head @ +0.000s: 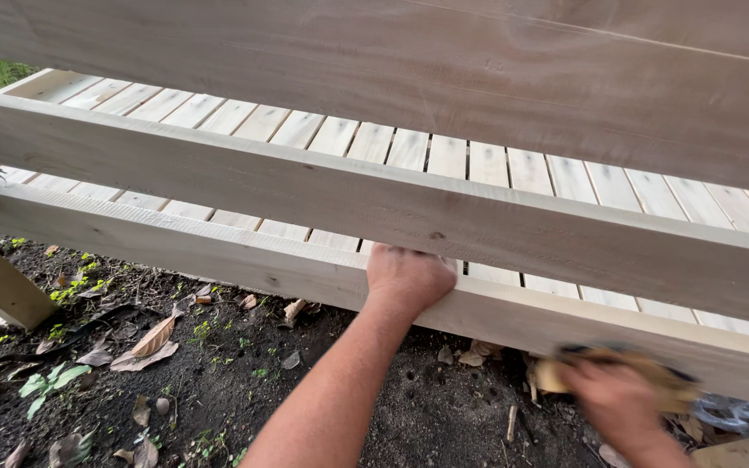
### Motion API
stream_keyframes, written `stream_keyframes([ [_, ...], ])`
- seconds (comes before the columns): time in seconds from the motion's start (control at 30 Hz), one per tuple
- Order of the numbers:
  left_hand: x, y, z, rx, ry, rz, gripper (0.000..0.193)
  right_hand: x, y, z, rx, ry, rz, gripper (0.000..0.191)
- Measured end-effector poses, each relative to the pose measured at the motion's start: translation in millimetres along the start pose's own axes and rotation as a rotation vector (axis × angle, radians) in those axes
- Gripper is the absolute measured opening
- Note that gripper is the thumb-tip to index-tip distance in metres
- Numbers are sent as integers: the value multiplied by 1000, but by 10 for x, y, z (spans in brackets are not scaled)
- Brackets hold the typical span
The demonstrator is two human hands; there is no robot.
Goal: The person sands the horizontal rails and edges of a slatted wooden bench-like frame outdoors, holding sandpaper sheets by hand and rubbing them along the wood grain. They occasionally fold or reposition the sandpaper and steady the frame with the other hand while working along different sections.
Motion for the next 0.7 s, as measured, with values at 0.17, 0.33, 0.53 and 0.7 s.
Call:
stream_keyframes([
  [0.17,31,11,-42,-39,-33,-39,29,-30,-218,-347,-159,-52,118,31],
  [0.33,-3,39,-39,-61,-24,-98,31,-65,538,831,-145,148,-167,8],
  [0.53,33,2,201,-34,81,71,42,79,466,659,-146,124,-112,16],
  [0.7,315,-18,534,-25,143,-122,35,106,-107,-185,-243,-69,77,25],
])
Point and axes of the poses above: each hand's wrist, its own y-axis towards the middle knuckle, its own x-axis out of the back of the hand, z = x × y, the point moved 5 cm from there along y, towards the middle knuckle, and after that the axes turned 4 degrees about -y, right-handed, at the moved point
